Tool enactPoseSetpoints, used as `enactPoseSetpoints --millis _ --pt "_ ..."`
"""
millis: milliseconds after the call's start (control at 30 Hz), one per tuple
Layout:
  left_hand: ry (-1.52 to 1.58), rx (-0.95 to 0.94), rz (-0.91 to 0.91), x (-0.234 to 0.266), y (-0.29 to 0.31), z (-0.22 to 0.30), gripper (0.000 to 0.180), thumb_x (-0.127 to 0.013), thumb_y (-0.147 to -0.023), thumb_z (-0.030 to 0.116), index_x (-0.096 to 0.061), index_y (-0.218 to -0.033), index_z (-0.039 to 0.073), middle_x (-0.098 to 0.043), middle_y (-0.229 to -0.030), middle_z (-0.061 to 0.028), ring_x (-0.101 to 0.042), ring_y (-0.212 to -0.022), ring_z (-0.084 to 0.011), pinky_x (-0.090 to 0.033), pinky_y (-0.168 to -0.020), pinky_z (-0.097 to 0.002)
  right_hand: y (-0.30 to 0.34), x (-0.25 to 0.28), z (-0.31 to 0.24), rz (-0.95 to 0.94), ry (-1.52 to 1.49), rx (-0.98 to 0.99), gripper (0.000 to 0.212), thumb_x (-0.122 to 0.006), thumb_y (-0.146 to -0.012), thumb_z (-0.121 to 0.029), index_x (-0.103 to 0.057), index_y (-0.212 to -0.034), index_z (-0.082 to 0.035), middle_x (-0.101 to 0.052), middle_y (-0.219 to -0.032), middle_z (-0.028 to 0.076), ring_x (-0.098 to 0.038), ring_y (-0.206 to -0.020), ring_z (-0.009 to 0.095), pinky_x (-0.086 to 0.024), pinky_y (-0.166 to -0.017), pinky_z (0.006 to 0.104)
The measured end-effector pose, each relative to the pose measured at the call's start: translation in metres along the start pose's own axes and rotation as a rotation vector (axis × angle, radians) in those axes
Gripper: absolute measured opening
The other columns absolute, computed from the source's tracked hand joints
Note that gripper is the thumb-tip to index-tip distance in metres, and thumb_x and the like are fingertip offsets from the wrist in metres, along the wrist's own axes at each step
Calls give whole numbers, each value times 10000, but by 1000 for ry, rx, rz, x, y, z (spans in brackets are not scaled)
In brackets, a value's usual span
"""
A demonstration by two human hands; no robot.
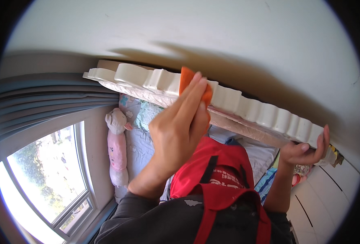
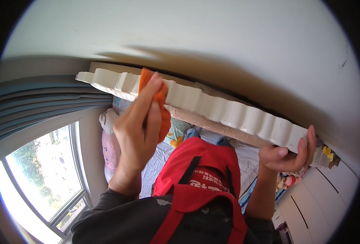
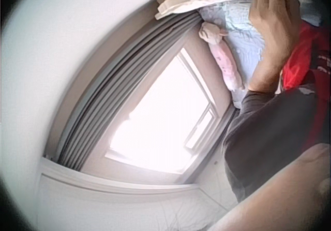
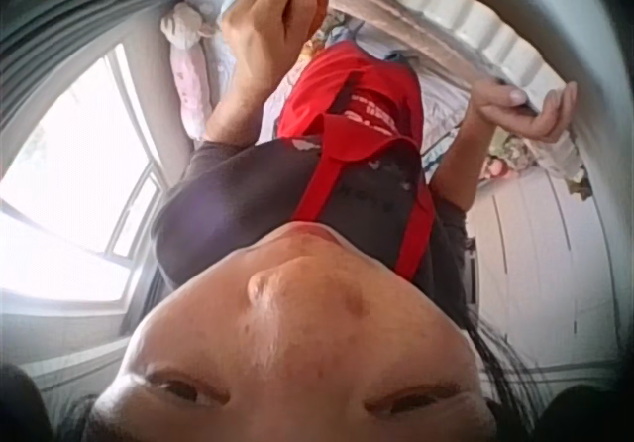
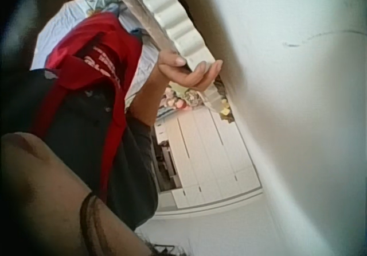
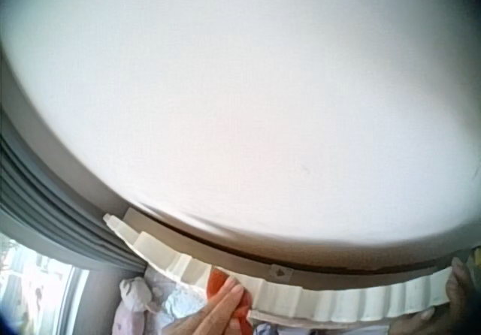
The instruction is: The person wipes a white ornate headboard with an orange cloth. They move along the length of the headboard, cleaning the carved details and flat surfaces. The headboard is partially covered with plastic wrap.
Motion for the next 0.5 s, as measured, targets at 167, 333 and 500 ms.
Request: enactPoseSetpoints --millis 167,333,500 --pt "-62 -6 -12 -2 2 14 360 -655 -858 -17 -703 -1215 -26 -737 -1223 -175 -754 -747 -246 -590 -651 -301 1 0 0 -4 -37 -32 340 -383 -1055 -258 -456 -1230 23 -542 -1271 272 -626 -1109 365 -563 -942 463" --pt "-46 -181 -1 1 -9 25 379 -682 -839 10 -696 -1214 -45 -739 -1206 -187 -727 -675 -197 -577 -595 -292 -1 1 0 -5 -40 -28 340 -397 -1061 -266 -464 -1236 17 -548 -1278 267 -616 -1131 369 -539 -963 469" --pt "-244 -155 -47 -27 12 34 468 -685 -840 81 -670 -1292 -39 -741 -1225 -153 -652 -544 -144 -521 -496 -266 -3 1 -3 -19 2 -15 321 -402 -1053 -258 -473 -1229 1 -557 -1261 249 -614 -1128 345 -548 -949 441"
Point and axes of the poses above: each hand's wrist, its own y-axis away from the middle knuckle, its own x-axis out of the back of the hand, z = x × y, the point moved 2 cm from there along -y, towards the middle knuckle
